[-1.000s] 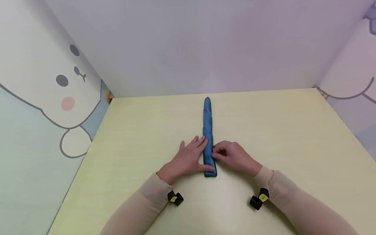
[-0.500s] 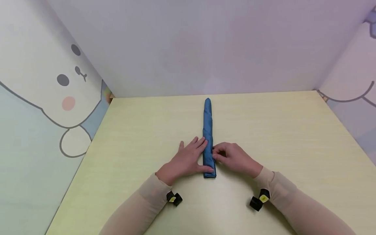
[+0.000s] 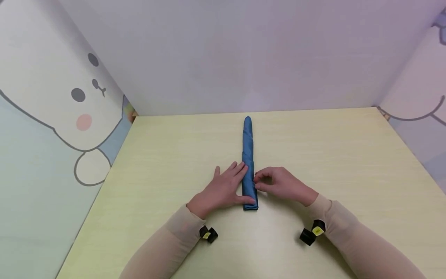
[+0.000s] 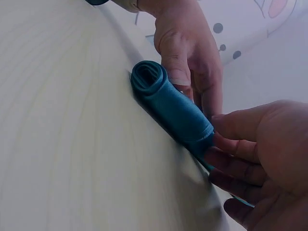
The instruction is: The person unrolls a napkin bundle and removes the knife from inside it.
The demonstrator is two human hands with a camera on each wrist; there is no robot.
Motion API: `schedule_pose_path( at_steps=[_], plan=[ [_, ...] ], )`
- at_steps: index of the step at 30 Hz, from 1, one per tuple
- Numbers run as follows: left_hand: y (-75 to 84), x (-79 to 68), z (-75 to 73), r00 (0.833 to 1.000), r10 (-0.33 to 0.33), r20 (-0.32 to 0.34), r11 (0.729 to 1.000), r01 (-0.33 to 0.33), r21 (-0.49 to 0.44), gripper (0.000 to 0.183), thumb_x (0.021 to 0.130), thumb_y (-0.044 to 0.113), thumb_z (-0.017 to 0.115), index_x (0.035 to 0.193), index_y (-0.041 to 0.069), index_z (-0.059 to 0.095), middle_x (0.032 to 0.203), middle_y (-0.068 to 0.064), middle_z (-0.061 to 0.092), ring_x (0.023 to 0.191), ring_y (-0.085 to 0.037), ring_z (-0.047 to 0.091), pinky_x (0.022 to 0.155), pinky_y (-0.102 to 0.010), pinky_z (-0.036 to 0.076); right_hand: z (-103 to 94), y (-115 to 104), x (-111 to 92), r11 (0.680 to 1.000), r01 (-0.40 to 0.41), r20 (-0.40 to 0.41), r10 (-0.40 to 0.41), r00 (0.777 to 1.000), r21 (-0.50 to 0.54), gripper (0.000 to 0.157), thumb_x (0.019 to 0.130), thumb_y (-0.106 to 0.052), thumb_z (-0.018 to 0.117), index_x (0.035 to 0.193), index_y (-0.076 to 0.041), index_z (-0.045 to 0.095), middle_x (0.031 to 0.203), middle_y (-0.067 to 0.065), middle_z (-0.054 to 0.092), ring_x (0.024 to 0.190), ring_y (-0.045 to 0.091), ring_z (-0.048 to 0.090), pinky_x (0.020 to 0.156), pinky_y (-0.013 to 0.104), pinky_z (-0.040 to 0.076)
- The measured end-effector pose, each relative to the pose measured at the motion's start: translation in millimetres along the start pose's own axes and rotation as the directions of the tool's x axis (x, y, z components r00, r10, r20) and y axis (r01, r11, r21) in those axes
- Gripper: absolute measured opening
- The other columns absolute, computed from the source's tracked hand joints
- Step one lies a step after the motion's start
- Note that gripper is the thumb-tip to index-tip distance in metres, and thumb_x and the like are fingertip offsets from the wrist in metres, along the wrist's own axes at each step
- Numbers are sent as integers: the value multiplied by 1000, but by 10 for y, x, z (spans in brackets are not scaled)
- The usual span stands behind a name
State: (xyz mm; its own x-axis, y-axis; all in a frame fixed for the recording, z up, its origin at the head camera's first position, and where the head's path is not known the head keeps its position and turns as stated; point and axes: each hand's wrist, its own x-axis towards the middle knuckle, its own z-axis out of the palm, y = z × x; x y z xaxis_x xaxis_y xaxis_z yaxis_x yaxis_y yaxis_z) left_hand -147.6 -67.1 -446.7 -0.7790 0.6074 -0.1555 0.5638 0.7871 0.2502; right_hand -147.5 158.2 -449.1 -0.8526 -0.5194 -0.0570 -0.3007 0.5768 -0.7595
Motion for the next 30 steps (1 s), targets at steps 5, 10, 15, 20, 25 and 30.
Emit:
schedule_pose_path(
  at_steps=[5, 10, 15, 20, 25, 30],
  plan=[
    [13, 9, -20, 998, 51, -42, 998, -50, 25, 104, 76, 82, 45, 155, 19, 22, 160, -2, 16, 147, -23, 12, 103, -70, 19, -12, 19, -15, 999, 22, -20, -22, 1000, -27, 24, 88, -26, 73, 108, -14, 72, 105, -7, 68, 99, 12, 61, 89, 38, 50],
    [15, 1, -44, 997, 70, -42, 997, -69, 38, 98, 79, 79, 46, 154, 20, 24, 160, 0, 16, 147, -23, 12, 104, -69, 20, 0, 52, -2, 989, 106, -4, -107, 994, -100, 18, 85, -24, 75, 102, -16, 75, 107, -6, 67, 102, 13, 59, 90, 38, 49],
    [18, -7, -45, 997, 70, -18, 997, -69, 37, 97, 80, 79, 45, 154, 21, 23, 160, 0, 15, 147, -23, 11, 104, -68, 20, 12, 91, -3, 980, 146, 8, -146, 989, -136, 18, 85, -25, 76, 101, -16, 76, 109, -6, 65, 104, 13, 58, 91, 38, 48],
    [24, -12, -39, 998, 57, -4, 998, -56, 25, 98, 79, 80, 45, 155, 22, 22, 160, 2, 15, 147, -24, 10, 104, -69, 19, 16, 104, -12, 980, 155, 4, -156, 988, -127, 15, 85, -21, 75, 99, -15, 77, 109, -4, 65, 105, 14, 58, 92, 39, 48],
    [27, -6, -39, 999, 53, -5, 998, -53, 22, 98, 79, 80, 44, 155, 22, 22, 160, 2, 14, 147, -24, 10, 104, -68, 19, 11, 101, -11, 983, 142, -2, -143, 990, -115, 12, 86, -18, 74, 97, -14, 77, 110, -3, 66, 109, 17, 58, 94, 40, 47],
    [26, -5, -40, 998, 60, -7, 998, -60, 25, 98, 79, 80, 45, 155, 21, 22, 160, 1, 14, 147, -24, 10, 106, -67, 19, -10, 89, -7, 989, 121, 11, -121, 993, -90, 11, 88, -18, 72, 97, -15, 77, 113, -2, 67, 117, 21, 57, 98, 42, 45]
  ],
)
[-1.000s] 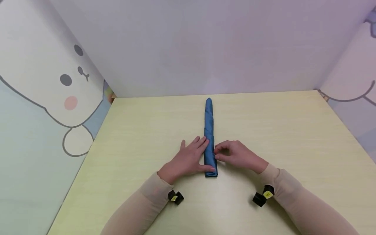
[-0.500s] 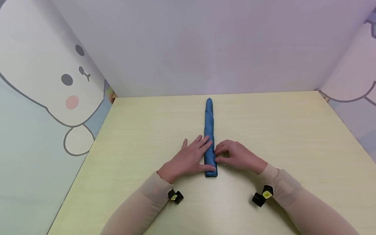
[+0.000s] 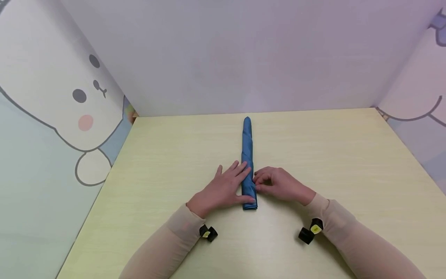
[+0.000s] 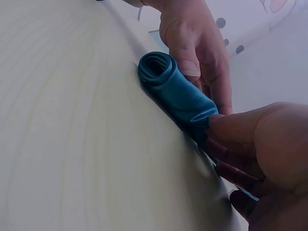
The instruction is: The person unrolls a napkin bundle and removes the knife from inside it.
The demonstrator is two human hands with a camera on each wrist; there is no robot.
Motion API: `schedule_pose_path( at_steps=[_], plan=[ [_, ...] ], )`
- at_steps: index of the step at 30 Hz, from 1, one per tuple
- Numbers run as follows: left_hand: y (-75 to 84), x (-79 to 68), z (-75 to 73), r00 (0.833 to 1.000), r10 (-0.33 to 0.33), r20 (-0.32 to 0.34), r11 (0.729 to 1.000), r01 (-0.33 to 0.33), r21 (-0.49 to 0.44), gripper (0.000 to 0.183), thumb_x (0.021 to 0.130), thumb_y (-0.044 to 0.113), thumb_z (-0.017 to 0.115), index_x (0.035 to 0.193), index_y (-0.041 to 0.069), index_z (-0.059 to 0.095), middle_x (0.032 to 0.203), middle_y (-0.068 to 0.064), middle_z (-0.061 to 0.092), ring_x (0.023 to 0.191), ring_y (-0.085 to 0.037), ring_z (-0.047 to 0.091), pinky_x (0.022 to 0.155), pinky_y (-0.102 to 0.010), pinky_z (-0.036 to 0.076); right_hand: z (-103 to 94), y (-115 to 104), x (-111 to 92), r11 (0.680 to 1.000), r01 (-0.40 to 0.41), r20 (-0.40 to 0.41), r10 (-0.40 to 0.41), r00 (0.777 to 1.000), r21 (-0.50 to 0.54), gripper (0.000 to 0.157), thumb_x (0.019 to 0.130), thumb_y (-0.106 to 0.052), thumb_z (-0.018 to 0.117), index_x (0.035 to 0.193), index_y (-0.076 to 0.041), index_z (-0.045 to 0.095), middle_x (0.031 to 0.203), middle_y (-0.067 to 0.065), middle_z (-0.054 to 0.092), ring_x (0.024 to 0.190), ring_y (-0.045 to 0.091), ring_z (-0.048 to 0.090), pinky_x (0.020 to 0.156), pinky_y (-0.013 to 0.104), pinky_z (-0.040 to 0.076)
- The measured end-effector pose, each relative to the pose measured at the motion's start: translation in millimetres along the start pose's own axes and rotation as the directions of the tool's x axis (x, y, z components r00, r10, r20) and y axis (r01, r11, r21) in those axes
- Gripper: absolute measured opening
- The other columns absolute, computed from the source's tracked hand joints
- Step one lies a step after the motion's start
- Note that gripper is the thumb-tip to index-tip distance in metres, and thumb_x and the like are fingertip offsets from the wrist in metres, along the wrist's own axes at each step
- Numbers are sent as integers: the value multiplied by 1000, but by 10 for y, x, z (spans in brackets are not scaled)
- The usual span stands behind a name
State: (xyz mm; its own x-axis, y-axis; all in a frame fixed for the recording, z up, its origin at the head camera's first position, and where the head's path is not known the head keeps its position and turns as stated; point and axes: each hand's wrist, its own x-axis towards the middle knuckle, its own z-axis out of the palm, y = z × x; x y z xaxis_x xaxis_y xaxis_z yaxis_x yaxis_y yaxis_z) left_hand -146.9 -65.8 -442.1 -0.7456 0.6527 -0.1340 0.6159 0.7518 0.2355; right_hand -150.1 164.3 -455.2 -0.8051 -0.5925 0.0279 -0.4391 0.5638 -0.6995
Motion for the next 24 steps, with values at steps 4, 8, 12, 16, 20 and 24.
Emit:
schedule_pose_path(
  at_steps=[4, 8, 12, 16, 20, 24],
  plan=[
    [6, -2, -8, 1000, -1, 1, 1000, 1, -3, 97, 80, 79, 46, 155, 21, 23, 160, 1, 15, 147, -24, 11, 106, -66, 19, -7, -7, 3, 1000, 8, 5, -8, 1000, 23, 10, 89, -19, 70, 97, -15, 76, 115, 2, 67, 119, 24, 56, 98, 44, 44],
    [11, -7, -16, 1000, -3, 3, 1000, 3, -9, 97, 80, 78, 48, 155, 21, 23, 160, 1, 16, 147, -25, 12, 106, -66, 19, -5, -9, -1, 999, 16, 3, -16, 1000, 36, 8, 91, -18, 68, 96, -17, 75, 118, 5, 66, 119, 27, 56, 98, 45, 44],
    [14, -7, -20, 1000, -3, 6, 1000, 3, -16, 98, 80, 77, 48, 155, 20, 23, 160, 0, 16, 147, -25, 12, 106, -66, 19, -2, -10, -7, 999, 3, 1, -3, 1000, 53, 6, 91, -17, 68, 93, -19, 73, 119, 5, 65, 120, 27, 55, 98, 46, 44],
    [12, -3, -19, 1000, -4, 8, 1000, 4, -21, 98, 80, 78, 48, 155, 20, 22, 160, 0, 15, 147, -24, 11, 106, -66, 19, 1, -11, -5, 997, -8, 0, 8, 1000, 81, 6, 92, -16, 67, 89, -19, 71, 118, 5, 66, 122, 28, 54, 98, 46, 44],
    [10, -2, -13, 1000, -4, 4, 1000, 4, -21, 98, 79, 78, 48, 155, 20, 23, 160, 0, 15, 147, -24, 12, 106, -67, 19, 0, -17, 0, 994, -16, 4, 16, 1000, 105, 8, 93, -15, 65, 87, -17, 69, 119, 5, 65, 123, 29, 53, 97, 45, 44],
    [10, -3, -6, 1000, -5, 3, 1000, 6, -21, 98, 79, 78, 47, 155, 20, 23, 160, 1, 15, 147, -24, 11, 106, -66, 18, 3, -12, 5, 991, -31, 11, 30, 999, 128, 10, 95, -17, 63, 87, -17, 69, 122, 8, 64, 124, 30, 52, 96, 44, 45]
  ],
)
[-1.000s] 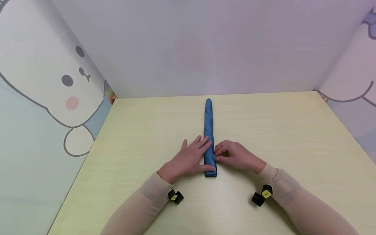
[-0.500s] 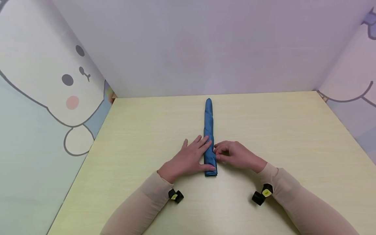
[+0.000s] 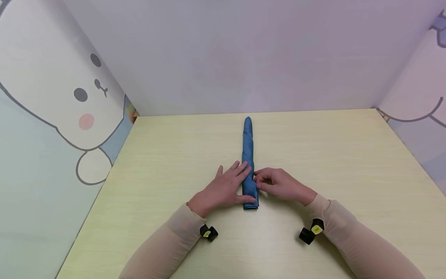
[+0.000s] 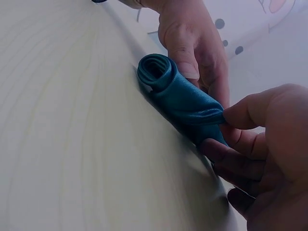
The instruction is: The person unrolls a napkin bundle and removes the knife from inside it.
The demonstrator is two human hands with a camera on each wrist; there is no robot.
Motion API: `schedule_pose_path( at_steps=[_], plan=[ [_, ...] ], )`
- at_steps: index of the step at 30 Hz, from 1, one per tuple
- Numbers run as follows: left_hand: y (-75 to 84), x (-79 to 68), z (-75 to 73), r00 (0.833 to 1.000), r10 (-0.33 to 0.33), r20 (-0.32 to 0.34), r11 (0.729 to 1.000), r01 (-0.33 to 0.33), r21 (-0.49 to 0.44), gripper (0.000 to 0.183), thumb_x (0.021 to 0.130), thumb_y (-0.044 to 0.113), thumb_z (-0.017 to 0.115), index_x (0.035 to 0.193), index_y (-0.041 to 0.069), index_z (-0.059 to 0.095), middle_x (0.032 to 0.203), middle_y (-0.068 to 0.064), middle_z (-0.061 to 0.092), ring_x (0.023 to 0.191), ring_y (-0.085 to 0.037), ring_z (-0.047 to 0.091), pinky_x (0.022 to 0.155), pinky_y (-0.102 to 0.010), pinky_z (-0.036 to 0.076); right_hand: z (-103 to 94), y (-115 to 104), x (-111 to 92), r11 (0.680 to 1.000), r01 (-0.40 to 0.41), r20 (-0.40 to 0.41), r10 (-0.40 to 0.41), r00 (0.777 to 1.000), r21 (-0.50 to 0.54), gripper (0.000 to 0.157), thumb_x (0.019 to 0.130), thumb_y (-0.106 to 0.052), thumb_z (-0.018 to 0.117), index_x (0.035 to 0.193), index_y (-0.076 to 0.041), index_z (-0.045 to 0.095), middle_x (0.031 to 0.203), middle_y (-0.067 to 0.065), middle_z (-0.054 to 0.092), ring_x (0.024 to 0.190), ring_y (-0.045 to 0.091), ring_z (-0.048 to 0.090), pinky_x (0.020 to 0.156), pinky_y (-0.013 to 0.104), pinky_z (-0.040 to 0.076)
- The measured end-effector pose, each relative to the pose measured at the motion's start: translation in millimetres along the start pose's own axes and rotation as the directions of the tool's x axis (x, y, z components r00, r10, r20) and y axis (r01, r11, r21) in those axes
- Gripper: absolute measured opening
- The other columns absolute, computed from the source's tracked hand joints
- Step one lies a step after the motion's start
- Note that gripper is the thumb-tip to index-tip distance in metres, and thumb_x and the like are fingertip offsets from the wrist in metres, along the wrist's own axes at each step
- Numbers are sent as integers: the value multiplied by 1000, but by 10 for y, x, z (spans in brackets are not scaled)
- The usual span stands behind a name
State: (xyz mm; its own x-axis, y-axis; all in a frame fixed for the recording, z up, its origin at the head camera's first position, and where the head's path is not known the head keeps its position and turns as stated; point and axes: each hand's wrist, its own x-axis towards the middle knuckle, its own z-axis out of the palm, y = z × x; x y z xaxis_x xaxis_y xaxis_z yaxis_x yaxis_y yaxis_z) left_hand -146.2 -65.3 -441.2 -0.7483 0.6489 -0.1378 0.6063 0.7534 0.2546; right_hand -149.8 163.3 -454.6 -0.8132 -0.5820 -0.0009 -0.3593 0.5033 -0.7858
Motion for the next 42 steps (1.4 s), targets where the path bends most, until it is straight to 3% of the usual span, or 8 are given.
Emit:
schedule_pose_path(
  at_steps=[6, 15, 19, 23, 26, 35, 39, 42],
  plan=[
    [-1, -2, -3, 1000, 2, 1, 1000, -2, 19, 98, 80, 79, 46, 155, 20, 22, 160, 0, 14, 147, -24, 10, 106, -66, 18, -13, 16, 0, 1000, 28, 16, -28, 999, 14, 6, 94, -17, 65, 95, -15, 70, 119, 5, 65, 124, 30, 52, 97, 46, 44],
    [-13, -44, -37, 999, 34, 26, 999, -33, -24, 99, 79, 77, 50, 154, 18, 23, 161, 1, 12, 147, -22, 5, 107, -65, 17, -74, 44, -41, 999, 40, 37, -39, 999, -23, 27, 90, -29, 69, 113, -14, 69, 119, -1, 64, 112, 18, 57, 95, 40, 47],
    [-17, -48, -44, 998, 45, 32, 999, -45, -14, 99, 80, 76, 51, 154, 18, 23, 161, 0, 12, 147, -22, 5, 107, -66, 18, -77, 44, -46, 997, 51, 47, -49, 998, -49, 28, 88, -30, 72, 111, -15, 72, 120, -1, 63, 116, 21, 55, 97, 43, 45],
    [-14, -43, -40, 998, 45, 33, 999, -45, 3, 99, 80, 77, 50, 154, 18, 23, 161, 0, 13, 147, -23, 6, 106, -66, 18, -72, 33, -40, 995, 61, 49, -57, 997, -73, 17, 87, -25, 73, 101, -16, 75, 118, -1, 63, 119, 23, 52, 98, 44, 44],
    [-9, -44, -42, 998, 41, 39, 999, -41, -1, 99, 79, 76, 51, 155, 18, 23, 161, 0, 13, 147, -23, 6, 106, -67, 18, -67, 28, -35, 996, 59, 54, -56, 997, -66, 9, 87, -22, 73, 95, -18, 75, 117, -1, 64, 120, 23, 52, 99, 44, 43],
    [-11, -57, -35, 998, 43, 41, 999, -42, -10, 98, 80, 75, 52, 155, 19, 22, 161, 1, 12, 147, -23, 6, 105, -68, 18, -65, 24, -53, 999, 40, 77, -40, 996, -1, 7, 93, -18, 66, 92, -23, 71, 122, 3, 63, 121, 24, 53, 99, 44, 43],
    [-19, -49, -20, 998, 42, 48, 999, -42, -8, 98, 80, 75, 51, 155, 19, 21, 161, 2, 11, 147, -23, 5, 106, -67, 17, -69, -7, -58, 999, 25, 86, -27, 996, 26, 9, 95, -17, 62, 90, -22, 68, 121, 2, 63, 118, 23, 55, 99, 44, 43],
    [-22, -45, -17, 998, 42, 48, 999, -42, -2, 98, 80, 76, 50, 155, 19, 21, 161, 2, 10, 147, -22, 5, 106, -67, 16, -79, -19, -61, 999, 12, 81, -14, 997, 31, 8, 96, -19, 61, 93, -19, 68, 115, 0, 65, 108, 18, 58, 93, 37, 46]
  ],
)
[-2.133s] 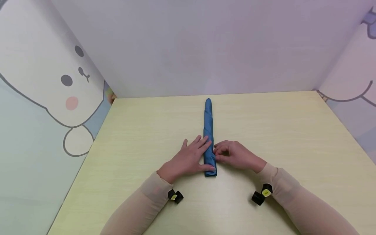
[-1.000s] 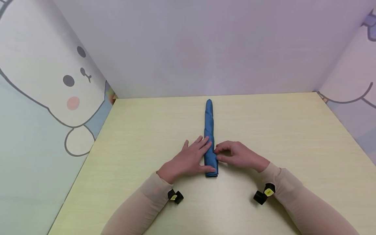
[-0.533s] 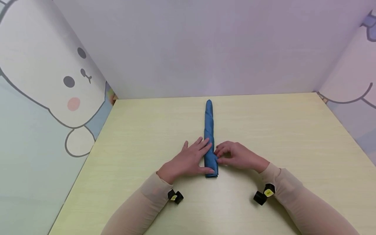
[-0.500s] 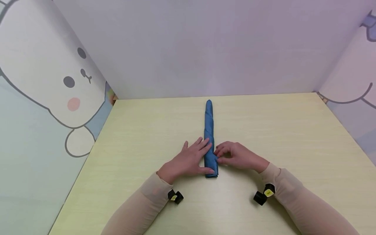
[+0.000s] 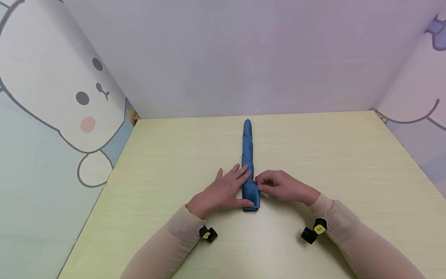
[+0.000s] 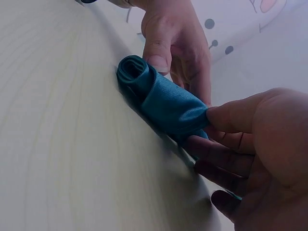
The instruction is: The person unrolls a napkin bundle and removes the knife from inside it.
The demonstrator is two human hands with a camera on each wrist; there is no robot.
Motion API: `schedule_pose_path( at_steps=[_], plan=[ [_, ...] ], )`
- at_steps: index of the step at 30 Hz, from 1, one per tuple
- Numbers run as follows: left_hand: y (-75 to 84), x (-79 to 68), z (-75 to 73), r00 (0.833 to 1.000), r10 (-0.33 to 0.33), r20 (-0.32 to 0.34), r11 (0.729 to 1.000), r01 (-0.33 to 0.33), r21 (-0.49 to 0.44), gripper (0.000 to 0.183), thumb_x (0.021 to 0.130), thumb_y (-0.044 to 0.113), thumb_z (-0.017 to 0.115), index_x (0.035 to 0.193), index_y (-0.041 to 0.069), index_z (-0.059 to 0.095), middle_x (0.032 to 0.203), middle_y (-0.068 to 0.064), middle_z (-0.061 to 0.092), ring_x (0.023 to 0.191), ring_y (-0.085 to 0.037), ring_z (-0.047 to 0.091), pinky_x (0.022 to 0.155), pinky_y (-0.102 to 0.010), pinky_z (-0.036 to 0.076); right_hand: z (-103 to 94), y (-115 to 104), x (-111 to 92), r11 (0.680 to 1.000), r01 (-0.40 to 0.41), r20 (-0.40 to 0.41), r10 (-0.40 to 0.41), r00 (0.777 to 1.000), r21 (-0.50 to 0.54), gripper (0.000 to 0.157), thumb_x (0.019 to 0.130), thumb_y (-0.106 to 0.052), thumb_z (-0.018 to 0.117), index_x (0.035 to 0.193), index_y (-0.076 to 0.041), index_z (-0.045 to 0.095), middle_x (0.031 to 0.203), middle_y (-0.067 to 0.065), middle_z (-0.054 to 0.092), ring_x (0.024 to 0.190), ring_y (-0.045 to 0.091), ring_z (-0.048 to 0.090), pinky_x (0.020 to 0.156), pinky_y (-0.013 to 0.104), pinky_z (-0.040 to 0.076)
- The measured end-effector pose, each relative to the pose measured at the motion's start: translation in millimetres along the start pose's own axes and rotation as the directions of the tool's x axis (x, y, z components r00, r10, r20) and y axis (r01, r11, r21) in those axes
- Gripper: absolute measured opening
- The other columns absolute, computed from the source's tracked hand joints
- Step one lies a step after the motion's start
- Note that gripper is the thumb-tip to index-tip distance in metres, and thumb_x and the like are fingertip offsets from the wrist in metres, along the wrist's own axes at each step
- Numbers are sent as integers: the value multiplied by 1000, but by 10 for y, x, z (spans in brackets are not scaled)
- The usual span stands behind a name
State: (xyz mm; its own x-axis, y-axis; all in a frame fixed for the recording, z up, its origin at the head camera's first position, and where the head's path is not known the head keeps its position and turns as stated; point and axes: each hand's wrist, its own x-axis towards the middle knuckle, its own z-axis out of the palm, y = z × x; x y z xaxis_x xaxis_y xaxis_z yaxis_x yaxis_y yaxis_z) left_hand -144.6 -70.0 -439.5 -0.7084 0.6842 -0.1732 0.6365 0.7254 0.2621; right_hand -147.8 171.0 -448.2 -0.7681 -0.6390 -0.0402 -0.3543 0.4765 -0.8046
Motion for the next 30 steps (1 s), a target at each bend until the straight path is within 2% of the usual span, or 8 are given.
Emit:
schedule_pose_path(
  at_steps=[3, 6, 12, 16, 23, 30],
  plan=[
    [3, -3, -3, 1000, 0, -2, 1000, 0, 4, 98, 81, 76, 50, 155, 19, 20, 161, 2, 10, 147, -22, 5, 106, -67, 16, -22, 3, -1, 1000, -25, 15, 25, 1000, 10, 10, 96, -23, 61, 96, -18, 70, 96, -2, 68, 85, 13, 59, 75, 27, 48],
    [9, -8, -8, 1000, 0, -4, 1000, 0, 9, 97, 81, 76, 49, 155, 19, 21, 161, 1, 11, 147, -23, 6, 106, -67, 16, -66, 10, -10, 999, -37, 65, 35, 997, 31, 12, 95, -26, 62, 97, -17, 70, 82, -3, 65, 71, 13, 55, 63, 25, 45],
    [14, -10, -24, 1000, -2, 2, 1000, 2, 28, 97, 81, 77, 48, 155, 20, 22, 161, 1, 11, 147, -23, 6, 106, -67, 17, -171, -6, -65, 997, -51, 203, 39, 978, 54, 10, 92, -27, 67, 95, -19, 70, 71, -7, 62, 63, 8, 54, 60, 23, 46],
    [0, -16, -36, 1000, -7, 2, 999, 7, 38, 95, 81, 76, 48, 154, 21, 23, 161, 3, 12, 147, -22, 6, 107, -66, 17, -238, -30, -102, 999, -44, 247, 36, 968, 25, 8, 91, -29, 68, 90, -21, 70, 64, -10, 57, 57, 5, 49, 56, 22, 42],
    [-34, -23, -50, 1000, -9, -3, 1000, 9, 27, 92, 82, 74, 50, 154, 21, 26, 160, 2, 15, 147, -21, 7, 107, -66, 17, -278, -43, -120, 999, -39, 259, 31, 965, 27, 10, 92, -29, 67, 86, -21, 71, 63, -10, 55, 57, 5, 49, 55, 21, 41],
    [-32, -37, -123, 1000, 2, -28, 1000, -2, 9, 82, 87, 67, 51, 152, 20, 33, 158, 0, 23, 146, -23, 14, 106, -64, 21, -233, -56, -89, 1000, -11, 195, 7, 981, 23, 9, 92, -29, 67, 88, -23, 72, 65, -10, 58, 58, 5, 51, 56, 22, 44]
  ],
)
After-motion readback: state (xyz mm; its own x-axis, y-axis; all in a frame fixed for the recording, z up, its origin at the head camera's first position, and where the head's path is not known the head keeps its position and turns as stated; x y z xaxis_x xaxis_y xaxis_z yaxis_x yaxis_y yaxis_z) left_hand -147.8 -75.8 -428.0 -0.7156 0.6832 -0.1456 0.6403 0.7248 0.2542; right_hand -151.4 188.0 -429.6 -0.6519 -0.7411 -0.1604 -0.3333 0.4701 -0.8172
